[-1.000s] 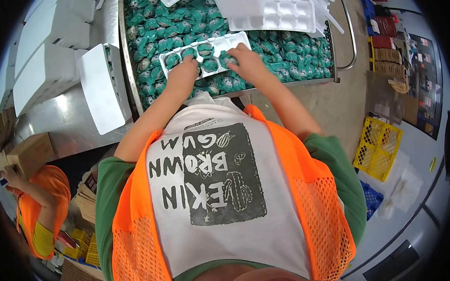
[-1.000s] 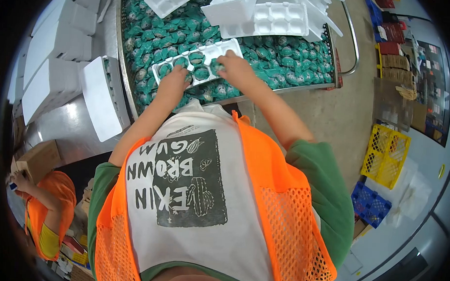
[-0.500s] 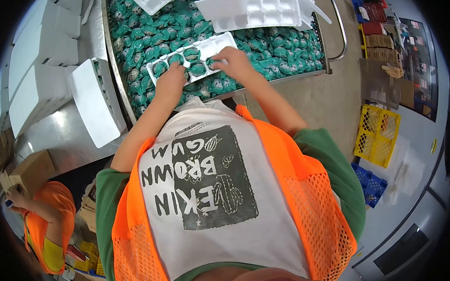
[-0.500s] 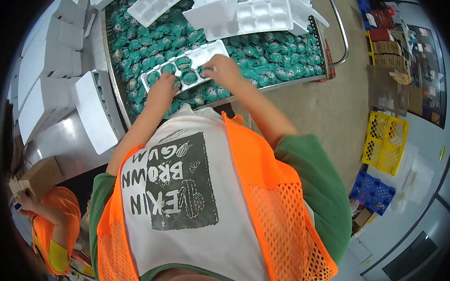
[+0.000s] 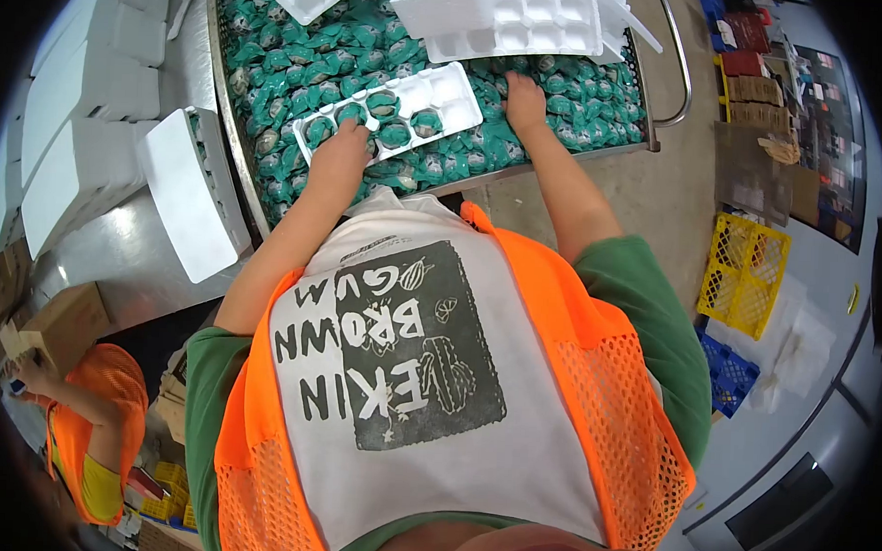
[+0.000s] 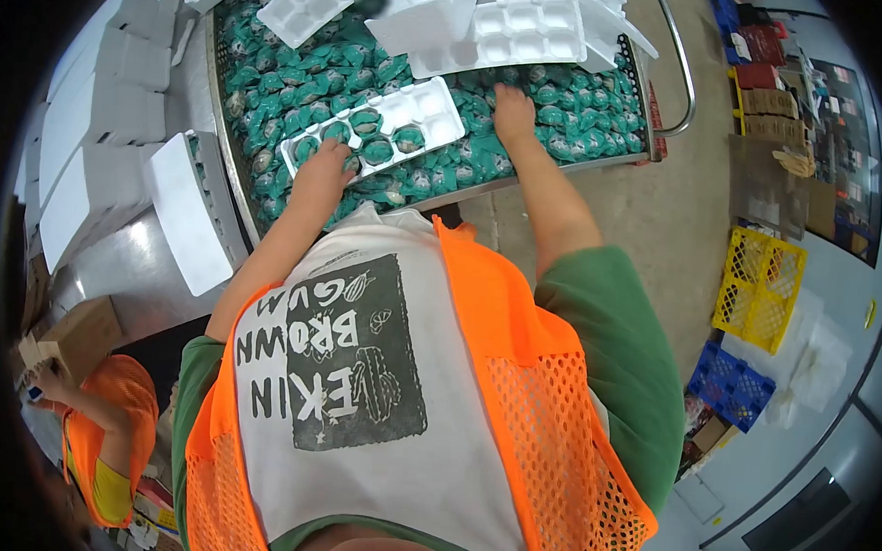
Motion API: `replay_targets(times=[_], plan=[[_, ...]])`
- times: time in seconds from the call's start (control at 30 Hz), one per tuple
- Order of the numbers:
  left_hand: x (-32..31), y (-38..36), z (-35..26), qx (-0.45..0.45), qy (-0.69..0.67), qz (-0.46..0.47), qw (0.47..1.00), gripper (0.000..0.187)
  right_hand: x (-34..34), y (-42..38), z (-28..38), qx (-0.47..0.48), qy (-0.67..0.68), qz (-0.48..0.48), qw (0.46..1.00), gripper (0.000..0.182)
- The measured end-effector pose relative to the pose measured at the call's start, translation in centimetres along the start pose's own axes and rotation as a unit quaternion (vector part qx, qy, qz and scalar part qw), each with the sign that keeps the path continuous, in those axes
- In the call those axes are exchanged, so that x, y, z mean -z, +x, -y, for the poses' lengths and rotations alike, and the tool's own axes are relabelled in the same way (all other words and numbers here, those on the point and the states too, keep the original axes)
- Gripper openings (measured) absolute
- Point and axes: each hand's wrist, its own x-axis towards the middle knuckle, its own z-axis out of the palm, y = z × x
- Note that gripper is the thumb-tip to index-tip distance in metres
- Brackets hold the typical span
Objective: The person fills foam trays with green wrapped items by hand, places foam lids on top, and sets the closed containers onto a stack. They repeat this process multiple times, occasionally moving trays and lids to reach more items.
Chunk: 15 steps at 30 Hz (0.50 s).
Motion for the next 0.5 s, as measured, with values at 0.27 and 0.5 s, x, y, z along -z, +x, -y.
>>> replay_targets(times=[0.27,0.5], plan=[[0.0,-0.3,0.0,0.001,-0.013,-0.013,1.000,0.029,4.6,1.1,-1.6,-0.075,0.199,0.087,0.973,0.048],[0.1,-0.1,0.0,0.004,-0.005,0.003,1.000,0.030,11.3,-0.9,2.6,-0.301,0.784,0.117,0.530,0.043]])
